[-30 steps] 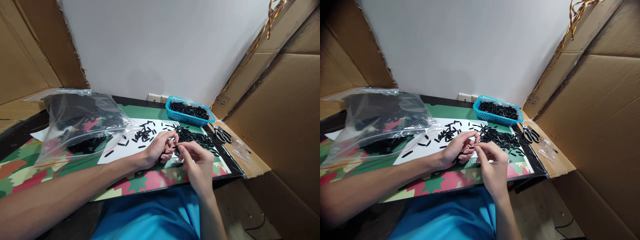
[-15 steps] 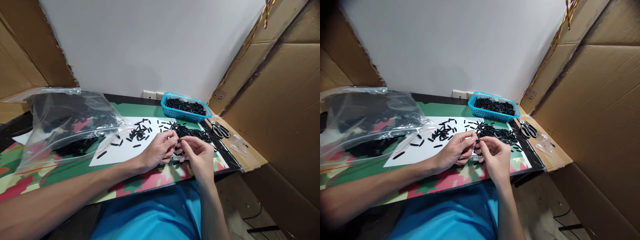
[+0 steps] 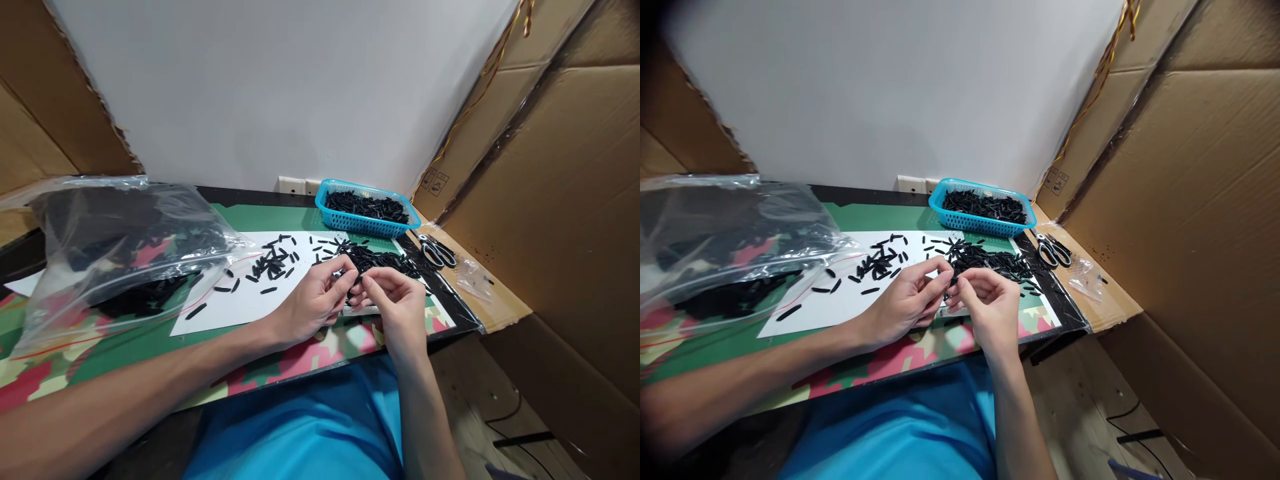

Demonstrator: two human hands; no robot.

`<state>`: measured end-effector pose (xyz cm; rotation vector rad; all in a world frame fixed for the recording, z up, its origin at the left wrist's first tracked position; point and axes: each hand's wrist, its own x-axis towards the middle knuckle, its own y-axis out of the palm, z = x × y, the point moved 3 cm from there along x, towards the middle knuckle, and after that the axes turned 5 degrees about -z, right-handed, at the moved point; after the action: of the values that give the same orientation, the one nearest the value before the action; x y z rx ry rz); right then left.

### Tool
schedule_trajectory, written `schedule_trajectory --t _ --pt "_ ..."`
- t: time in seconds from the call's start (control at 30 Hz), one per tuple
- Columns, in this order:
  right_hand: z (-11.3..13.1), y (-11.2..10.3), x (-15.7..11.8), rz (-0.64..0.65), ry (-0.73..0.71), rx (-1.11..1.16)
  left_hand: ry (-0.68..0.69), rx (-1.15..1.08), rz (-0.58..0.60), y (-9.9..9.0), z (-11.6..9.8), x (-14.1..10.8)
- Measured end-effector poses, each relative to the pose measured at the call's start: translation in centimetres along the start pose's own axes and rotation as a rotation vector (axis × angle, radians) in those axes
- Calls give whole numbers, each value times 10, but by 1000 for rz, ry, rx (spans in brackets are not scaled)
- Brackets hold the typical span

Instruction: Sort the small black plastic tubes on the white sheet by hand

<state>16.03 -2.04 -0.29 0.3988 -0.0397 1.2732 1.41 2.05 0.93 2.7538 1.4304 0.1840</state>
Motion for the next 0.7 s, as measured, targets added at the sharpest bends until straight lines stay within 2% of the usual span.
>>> schedule_trajectory --t 0.2,0.47,0.7 --pt "-2 1 1 -42 -20 16 59 41 7 1 -2 0" --pt "-5 -2 1 -11 0 52 -23 -78 -15 -2 3 4" --pt "-4 1 0 27 -6 42 -41 -106 -19 -4 5 5"
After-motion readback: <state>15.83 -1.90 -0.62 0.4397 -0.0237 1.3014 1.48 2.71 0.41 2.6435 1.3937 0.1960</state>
